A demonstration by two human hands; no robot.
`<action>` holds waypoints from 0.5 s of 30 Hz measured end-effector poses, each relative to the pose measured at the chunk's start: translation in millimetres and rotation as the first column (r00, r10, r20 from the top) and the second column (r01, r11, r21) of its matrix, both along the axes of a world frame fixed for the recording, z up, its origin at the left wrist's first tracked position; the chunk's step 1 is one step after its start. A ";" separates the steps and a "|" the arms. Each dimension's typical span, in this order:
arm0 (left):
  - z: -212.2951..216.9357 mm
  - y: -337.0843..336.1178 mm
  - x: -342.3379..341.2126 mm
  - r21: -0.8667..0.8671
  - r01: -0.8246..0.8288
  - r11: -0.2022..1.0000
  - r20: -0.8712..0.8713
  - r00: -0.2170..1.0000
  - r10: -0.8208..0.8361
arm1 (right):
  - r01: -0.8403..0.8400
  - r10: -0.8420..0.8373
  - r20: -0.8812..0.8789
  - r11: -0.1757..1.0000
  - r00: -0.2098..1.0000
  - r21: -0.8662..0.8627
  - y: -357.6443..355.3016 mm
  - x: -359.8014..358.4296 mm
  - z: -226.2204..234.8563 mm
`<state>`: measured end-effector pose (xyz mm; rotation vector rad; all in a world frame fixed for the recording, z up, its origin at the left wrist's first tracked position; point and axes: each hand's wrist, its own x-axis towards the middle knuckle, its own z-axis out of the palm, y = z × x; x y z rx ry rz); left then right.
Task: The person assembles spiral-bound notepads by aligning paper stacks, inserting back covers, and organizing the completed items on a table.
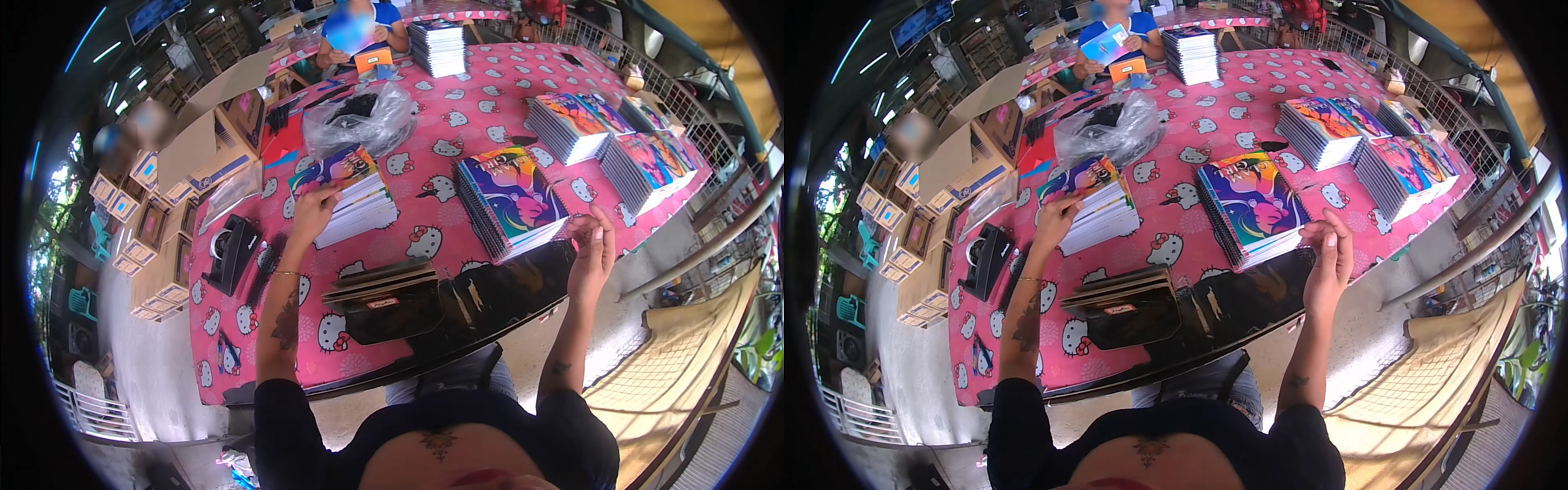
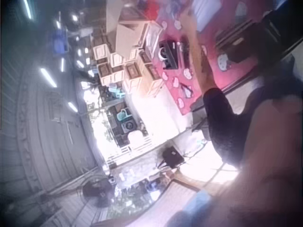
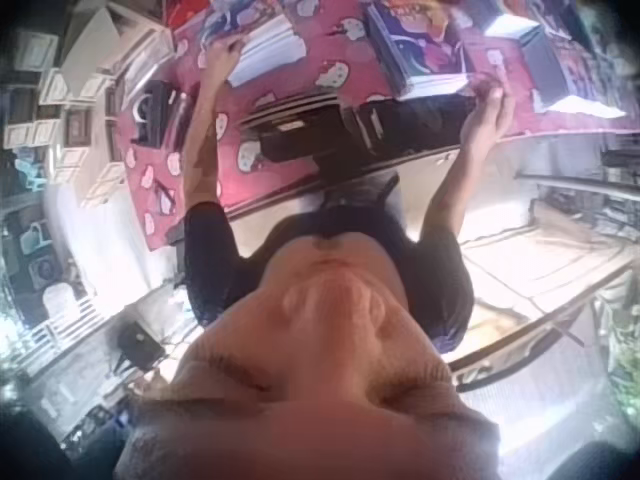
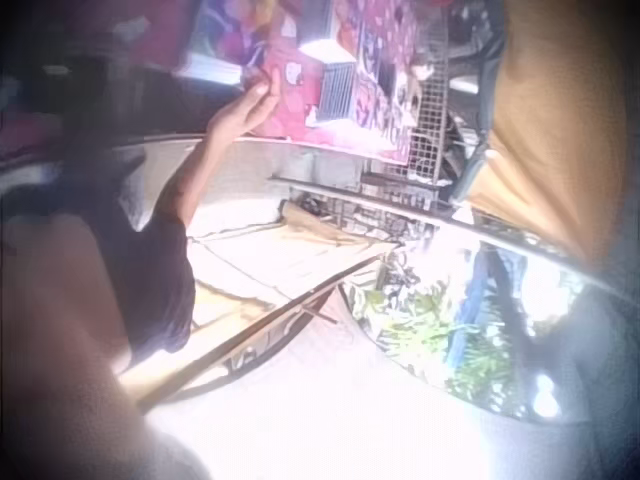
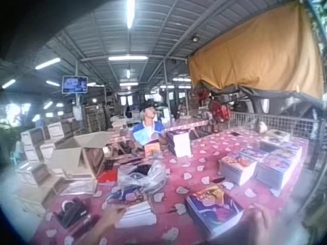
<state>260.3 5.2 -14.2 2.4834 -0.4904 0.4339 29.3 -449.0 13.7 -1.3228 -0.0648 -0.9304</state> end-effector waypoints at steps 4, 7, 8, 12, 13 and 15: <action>-2.5 -0.8 3.8 -0.002 0.007 1.000 0.016 1.000 -0.006 | -0.044 0.044 -0.007 0.999 0.999 0.004 2.8 1.6 -0.6; -1.0 -2.1 4.1 0.020 -0.029 0.999 0.007 1.000 0.028 | -0.041 0.041 -0.040 0.999 0.998 0.009 9.8 1.7 -1.3; -0.3 -5.9 3.1 0.029 -0.034 0.999 -0.006 0.999 0.035 | -0.021 0.022 -0.060 1.000 0.998 0.012 11.7 -1.3 -3.3; -14.3 -9.7 4.9 -0.049 0.055 0.997 0.119 0.992 -0.049 | -0.135 0.099 -0.212 0.977 0.972 -0.162 35.0 -20.0 -30.5; -21.0 -7.0 5.8 0.015 0.044 0.999 0.129 0.991 -0.045 | -0.212 0.158 -0.225 0.948 0.961 -0.239 44.4 -25.3 -43.3; -27.6 2.1 9.7 0.163 -0.033 0.986 0.051 0.998 0.025 | -0.403 0.147 -0.465 0.755 0.873 -0.518 56.9 -43.4 -72.0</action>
